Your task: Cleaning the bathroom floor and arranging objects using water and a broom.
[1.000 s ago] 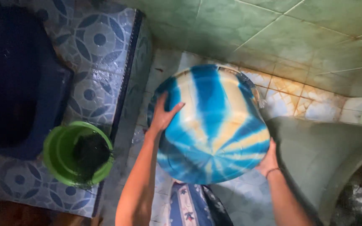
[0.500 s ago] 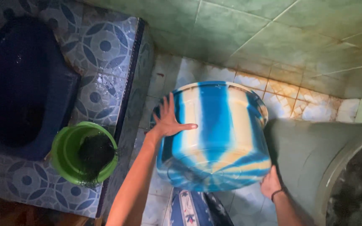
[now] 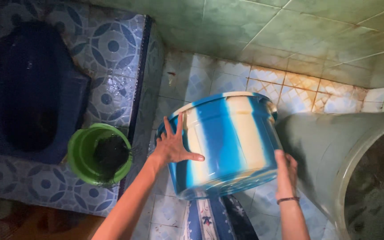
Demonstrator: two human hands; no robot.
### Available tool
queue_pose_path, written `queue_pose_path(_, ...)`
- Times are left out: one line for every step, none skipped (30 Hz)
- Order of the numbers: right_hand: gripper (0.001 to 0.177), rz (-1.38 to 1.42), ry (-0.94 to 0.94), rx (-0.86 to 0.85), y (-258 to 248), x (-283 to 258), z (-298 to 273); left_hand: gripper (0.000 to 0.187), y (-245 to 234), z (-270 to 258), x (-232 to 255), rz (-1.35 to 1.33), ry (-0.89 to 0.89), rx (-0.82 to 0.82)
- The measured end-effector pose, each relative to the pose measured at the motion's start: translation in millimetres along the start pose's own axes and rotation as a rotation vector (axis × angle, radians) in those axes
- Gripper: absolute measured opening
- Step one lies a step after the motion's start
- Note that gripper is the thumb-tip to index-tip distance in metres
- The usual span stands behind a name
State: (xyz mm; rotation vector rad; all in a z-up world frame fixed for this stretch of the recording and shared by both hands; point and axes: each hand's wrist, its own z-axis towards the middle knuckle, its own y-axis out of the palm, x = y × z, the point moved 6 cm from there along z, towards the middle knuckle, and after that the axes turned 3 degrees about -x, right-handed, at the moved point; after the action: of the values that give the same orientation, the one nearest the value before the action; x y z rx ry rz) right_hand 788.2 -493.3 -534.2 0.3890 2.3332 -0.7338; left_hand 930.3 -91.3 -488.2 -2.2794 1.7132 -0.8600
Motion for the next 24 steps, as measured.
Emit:
queue_pose_path(0.078, 0.007, 0.0, 0.004, 11, -4, -9, 0.174, 4, -6, -3, 0.007, 0.004, 0.001)
queue_pose_path(0.09, -0.14, -0.119, 0.004, 22, -16, -19, 0.174, 5, -12, -6, -0.009, 0.018, 0.052)
queue_pose_path(0.107, -0.29, -0.237, 0.008, 30, -29, -28, 0.174, 7, -17, -5, -0.027, 0.037, 0.099)
queue_pose_path(0.107, -0.286, -0.235, 0.019, 28, -35, -32, 0.174, 6, -21, -7, -0.021, 0.046, 0.096)
queue_pose_path(0.108, -0.334, -0.224, -0.014, 32, -38, -36, 0.167, 2, -26, -13, -0.022, 0.006, 0.125)
queue_pose_path(0.109, -0.382, -0.214, -0.047, 34, -42, -39, 0.161, -2, -30, -19, -0.022, -0.033, 0.154)
queue_pose_path(0.109, -0.372, -0.206, -0.029, 29, -35, -38, 0.161, 1, -22, -22, -0.009, -0.018, 0.148)
queue_pose_path(0.11, -0.419, -0.281, -0.061, 27, -33, -37, 0.139, -8, -17, -22, -0.002, 0.013, 0.367)
queue_pose_path(0.111, -0.472, -0.36, -0.099, 26, -33, -35, 0.121, -15, -15, -22, -0.006, 0.038, 0.59)
queue_pose_path(0.111, -0.467, -0.357, -0.085, 22, -41, -42, 0.121, -15, -10, -15, -0.002, 0.052, 0.588)
queue_pose_path(0.11, -0.375, -0.353, -0.15, 23, -46, -50, 0.103, -16, -1, -9, -0.086, 0.079, 0.533)
queue_pose_path(0.109, -0.282, -0.351, -0.215, 24, -52, -57, 0.085, -15, 9, -1, -0.17, 0.103, 0.475)
queue_pose_path(0.109, -0.276, -0.34, -0.184, 2, -59, -69, 0.085, -7, 7, 8, -0.16, 0.13, 0.457)
queue_pose_path(0.092, -0.432, -0.397, -0.243, -12, -68, -81, 0.067, 1, 8, 14, -0.127, 0.068, 0.418)
queue_pose_path(0.075, -0.591, -0.446, -0.289, -26, -81, -89, 0.054, 6, 17, 26, -0.092, 0.021, 0.375)
queue_pose_path(0.075, -0.589, -0.429, -0.246, -59, -82, -86, 0.054, 9, 14, 46, -0.081, 0.061, 0.354)
queue_pose_path(0.044, -0.245, -0.495, -0.129, -100, -91, -82, 0.044, 10, 4, 62, -0.058, 0.077, 0.416)
queue_pose_path(0.016, 0.1, -0.556, -0.011, -141, -95, -80, 0.037, 11, -7, 75, -0.035, 0.095, 0.478)
queue_pose_path(0.016, 0.089, -0.537, -0.007, -186, -75, -59, 0.037, 16, -22, 89, -0.034, 0.09, 0.457)
queue_pose_path(0.011, 0.269, -0.524, 0.226, -246, -52, -43, 0.033, 20, -37, 101, -0.016, 0.109, 0.449)
queue_pose_path(0.014, 0.464, -0.523, 0.461, -295, -32, -21, 0.029, 10, -45, 115, 0.006, 0.138, 0.465)
queue_pose_path(0.014, 0.469, -0.525, 0.466, -330, -23, -5, 0.029, 19, -51, 120, 0.01, 0.144, 0.467)
queue_pose_path(0.022, 0.33, -0.565, 0.577, -366, -18, 10, 0.029, 20, -56, 129, 0.013, 0.195, 0.526)
queue_pose_path(0.032, 0.188, -0.599, 0.688, -402, -13, 25, 0.031, 22, -61, 137, 0.017, 0.247, 0.584)
